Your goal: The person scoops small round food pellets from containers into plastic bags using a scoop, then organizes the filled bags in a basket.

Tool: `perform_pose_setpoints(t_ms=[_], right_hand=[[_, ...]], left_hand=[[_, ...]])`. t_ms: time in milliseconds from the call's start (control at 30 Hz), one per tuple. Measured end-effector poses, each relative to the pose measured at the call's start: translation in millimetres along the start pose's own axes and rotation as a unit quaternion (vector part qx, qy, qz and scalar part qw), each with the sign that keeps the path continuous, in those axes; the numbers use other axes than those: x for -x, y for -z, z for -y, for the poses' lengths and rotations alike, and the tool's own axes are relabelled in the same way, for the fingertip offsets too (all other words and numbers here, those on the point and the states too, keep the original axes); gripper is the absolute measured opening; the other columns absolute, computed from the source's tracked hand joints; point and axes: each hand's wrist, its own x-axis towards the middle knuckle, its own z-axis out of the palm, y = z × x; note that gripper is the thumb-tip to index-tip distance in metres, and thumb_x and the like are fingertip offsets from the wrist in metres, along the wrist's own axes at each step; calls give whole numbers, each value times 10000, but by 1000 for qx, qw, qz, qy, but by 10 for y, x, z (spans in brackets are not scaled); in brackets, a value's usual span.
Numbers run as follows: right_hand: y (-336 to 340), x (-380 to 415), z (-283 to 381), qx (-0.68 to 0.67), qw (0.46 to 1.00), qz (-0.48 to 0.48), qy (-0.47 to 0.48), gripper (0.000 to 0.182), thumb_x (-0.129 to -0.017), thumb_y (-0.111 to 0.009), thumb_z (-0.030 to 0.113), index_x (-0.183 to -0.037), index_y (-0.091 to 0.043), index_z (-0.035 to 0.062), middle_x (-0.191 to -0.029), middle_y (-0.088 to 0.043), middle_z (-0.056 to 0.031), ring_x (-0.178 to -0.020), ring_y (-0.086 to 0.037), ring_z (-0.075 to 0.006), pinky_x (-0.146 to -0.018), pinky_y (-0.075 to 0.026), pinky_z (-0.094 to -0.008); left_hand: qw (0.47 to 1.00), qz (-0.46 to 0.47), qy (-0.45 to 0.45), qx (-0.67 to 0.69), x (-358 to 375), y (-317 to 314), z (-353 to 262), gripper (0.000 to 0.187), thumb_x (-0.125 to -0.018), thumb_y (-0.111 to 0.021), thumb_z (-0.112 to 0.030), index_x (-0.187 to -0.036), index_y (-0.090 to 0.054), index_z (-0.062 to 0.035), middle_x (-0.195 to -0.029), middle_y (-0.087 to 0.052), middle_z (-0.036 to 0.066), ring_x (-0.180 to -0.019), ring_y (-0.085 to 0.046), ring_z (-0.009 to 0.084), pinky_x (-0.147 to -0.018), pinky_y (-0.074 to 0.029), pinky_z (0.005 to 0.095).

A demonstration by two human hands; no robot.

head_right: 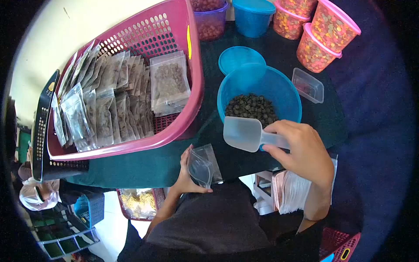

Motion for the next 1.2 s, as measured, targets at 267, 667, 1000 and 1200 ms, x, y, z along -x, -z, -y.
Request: perform_pose_setpoints(t_ms=[267, 667, 1000, 1200], right_hand=[[-229, 226, 515, -79, 991, 100, -33, 219, -660, -500, 72, -862, -540, -1, -760, -536, -152, -652, -551, -304, -581, -437, -355], [-1549, 307, 948, -224, 934, -246, -134, 121, -687, -587, 27, -786, -522, 0, -696, -577, -121, -643, -582, -208, -587, -441, -285], [-1664, 350, 874, 14, 976, -181, -117, 93, -603, -638, 135, -625, -586, 62, -825, -505, -35, -783, -375, -215, -711, -258, -337], [-1216, 415, 790, -35, 970, -218, -98, 79, -618, -619, 106, -640, -575, 44, -770, -526, -63, -728, -438, -211, -681, -311, -323]], left_hand=[[998, 2, -46, 42, -112, 134, -226, 1212, -374, -810, -356, -1276, -49, -81, -1262, -159, 253, -1193, -171, 381, -978, -126, 477], [993, -11, -108, 39, -1, -35, -91, 1148, -380, -800, -355, -1273, -105, -163, -1239, -186, 232, -1168, -192, 407, -955, -102, 538], [984, -55, -141, 96, -47, -118, -202, 1038, -460, -783, -260, -1255, -123, -167, -1236, -198, 227, -1161, -224, 398, -953, -114, 534], [984, -60, -139, 89, -199, -220, -232, 1048, -437, -791, -284, -1251, -143, -161, -1238, -226, 218, -1163, -244, 380, -950, -126, 526]])
